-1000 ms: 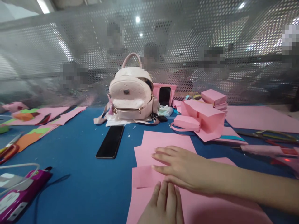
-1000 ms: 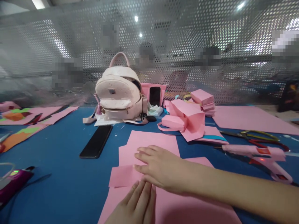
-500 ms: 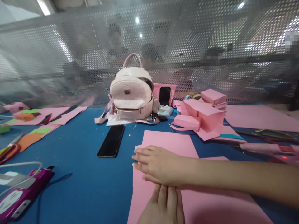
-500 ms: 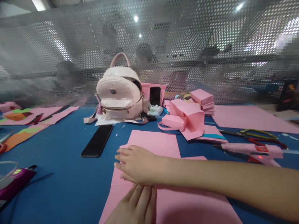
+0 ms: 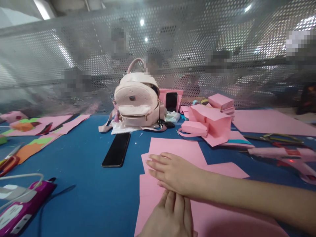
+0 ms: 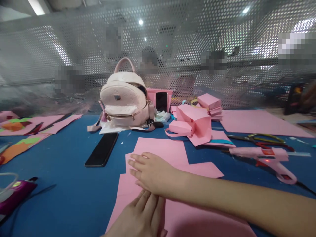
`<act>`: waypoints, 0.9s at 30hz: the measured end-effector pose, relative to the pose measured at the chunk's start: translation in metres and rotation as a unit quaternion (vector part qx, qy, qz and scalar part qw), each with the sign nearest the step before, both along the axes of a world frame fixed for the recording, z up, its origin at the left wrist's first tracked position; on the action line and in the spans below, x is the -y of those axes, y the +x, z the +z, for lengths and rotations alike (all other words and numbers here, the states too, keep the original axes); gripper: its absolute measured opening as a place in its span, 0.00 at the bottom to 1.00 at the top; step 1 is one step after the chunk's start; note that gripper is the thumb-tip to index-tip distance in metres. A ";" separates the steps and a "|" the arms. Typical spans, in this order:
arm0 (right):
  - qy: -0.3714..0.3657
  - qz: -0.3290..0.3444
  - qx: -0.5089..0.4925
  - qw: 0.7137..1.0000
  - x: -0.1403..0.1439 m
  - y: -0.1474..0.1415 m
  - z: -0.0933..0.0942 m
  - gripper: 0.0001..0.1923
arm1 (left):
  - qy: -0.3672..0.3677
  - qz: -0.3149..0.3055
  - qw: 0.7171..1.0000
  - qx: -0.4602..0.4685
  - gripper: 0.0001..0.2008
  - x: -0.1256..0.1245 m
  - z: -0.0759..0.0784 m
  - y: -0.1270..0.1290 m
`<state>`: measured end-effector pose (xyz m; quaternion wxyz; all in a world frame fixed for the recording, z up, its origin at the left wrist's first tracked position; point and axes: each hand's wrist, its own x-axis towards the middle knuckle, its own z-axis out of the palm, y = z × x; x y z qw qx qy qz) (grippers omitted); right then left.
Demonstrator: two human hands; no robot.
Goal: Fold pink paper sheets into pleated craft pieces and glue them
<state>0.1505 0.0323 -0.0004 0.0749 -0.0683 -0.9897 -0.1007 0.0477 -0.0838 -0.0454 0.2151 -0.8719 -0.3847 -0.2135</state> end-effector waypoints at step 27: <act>0.170 -0.257 -0.036 0.951 0.017 0.201 -0.026 0.21 | -0.039 0.007 0.998 -0.051 0.23 0.003 0.001 0.000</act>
